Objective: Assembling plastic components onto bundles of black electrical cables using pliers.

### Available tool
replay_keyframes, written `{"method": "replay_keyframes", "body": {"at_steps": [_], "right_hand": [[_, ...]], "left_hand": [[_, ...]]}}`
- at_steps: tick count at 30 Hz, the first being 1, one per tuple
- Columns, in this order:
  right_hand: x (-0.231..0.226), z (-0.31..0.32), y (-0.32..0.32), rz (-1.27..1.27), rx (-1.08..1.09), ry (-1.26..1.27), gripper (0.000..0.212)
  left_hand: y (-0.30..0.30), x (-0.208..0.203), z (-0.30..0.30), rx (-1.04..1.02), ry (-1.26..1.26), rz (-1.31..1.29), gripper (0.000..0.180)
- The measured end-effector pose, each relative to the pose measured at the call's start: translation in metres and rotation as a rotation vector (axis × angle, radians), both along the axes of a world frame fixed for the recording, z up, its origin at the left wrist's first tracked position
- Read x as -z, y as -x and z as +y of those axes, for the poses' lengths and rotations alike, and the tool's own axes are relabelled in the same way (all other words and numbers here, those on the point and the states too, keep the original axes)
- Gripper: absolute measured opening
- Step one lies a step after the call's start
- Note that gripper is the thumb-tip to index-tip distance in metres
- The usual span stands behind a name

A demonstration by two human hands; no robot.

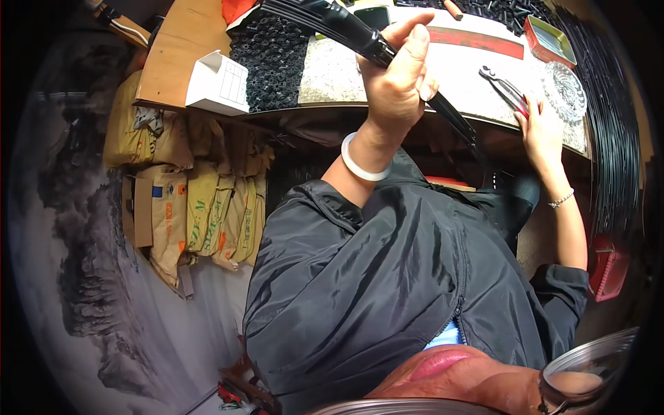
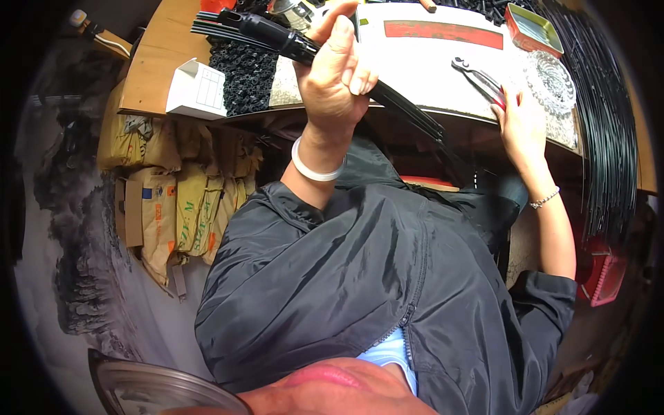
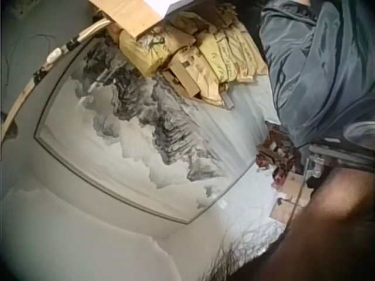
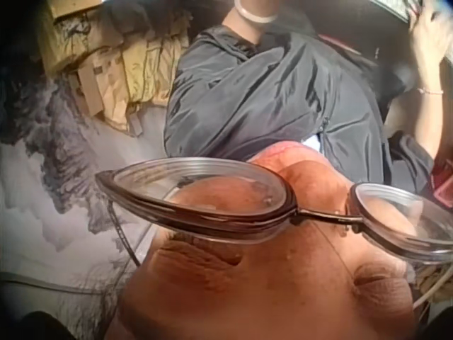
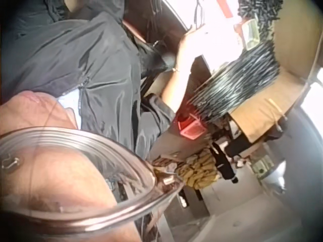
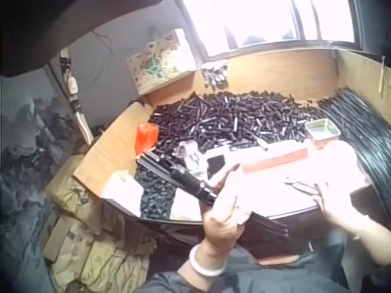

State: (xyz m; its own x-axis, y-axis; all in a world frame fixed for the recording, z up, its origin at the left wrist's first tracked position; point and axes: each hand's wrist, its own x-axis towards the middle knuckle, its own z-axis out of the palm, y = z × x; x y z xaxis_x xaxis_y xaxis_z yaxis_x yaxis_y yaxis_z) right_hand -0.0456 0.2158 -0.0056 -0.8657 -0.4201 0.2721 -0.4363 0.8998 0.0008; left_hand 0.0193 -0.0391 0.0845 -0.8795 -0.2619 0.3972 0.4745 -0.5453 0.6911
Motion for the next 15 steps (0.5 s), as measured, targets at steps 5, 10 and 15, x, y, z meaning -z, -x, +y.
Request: {"method": "replay_keyframes", "body": {"at_steps": [5,10,15], "right_hand": [[-0.033,-0.025,-0.082,-0.325,-0.537,0.492,0.038],[0.001,-0.026,-0.140,-1.189,-0.462,1.057,0.087],[-0.041,-0.048,-0.130,-0.334,-0.403,2.139,0.062]], "left_hand": [[-0.002,0.013,0.002,-0.082,0.082,-0.032,0.020],[-0.021,0.010,0.021,0.020,-0.141,-0.092,0.029],[-0.035,0.046,0.060,0.537,-0.597,-0.277,0.037]]}}
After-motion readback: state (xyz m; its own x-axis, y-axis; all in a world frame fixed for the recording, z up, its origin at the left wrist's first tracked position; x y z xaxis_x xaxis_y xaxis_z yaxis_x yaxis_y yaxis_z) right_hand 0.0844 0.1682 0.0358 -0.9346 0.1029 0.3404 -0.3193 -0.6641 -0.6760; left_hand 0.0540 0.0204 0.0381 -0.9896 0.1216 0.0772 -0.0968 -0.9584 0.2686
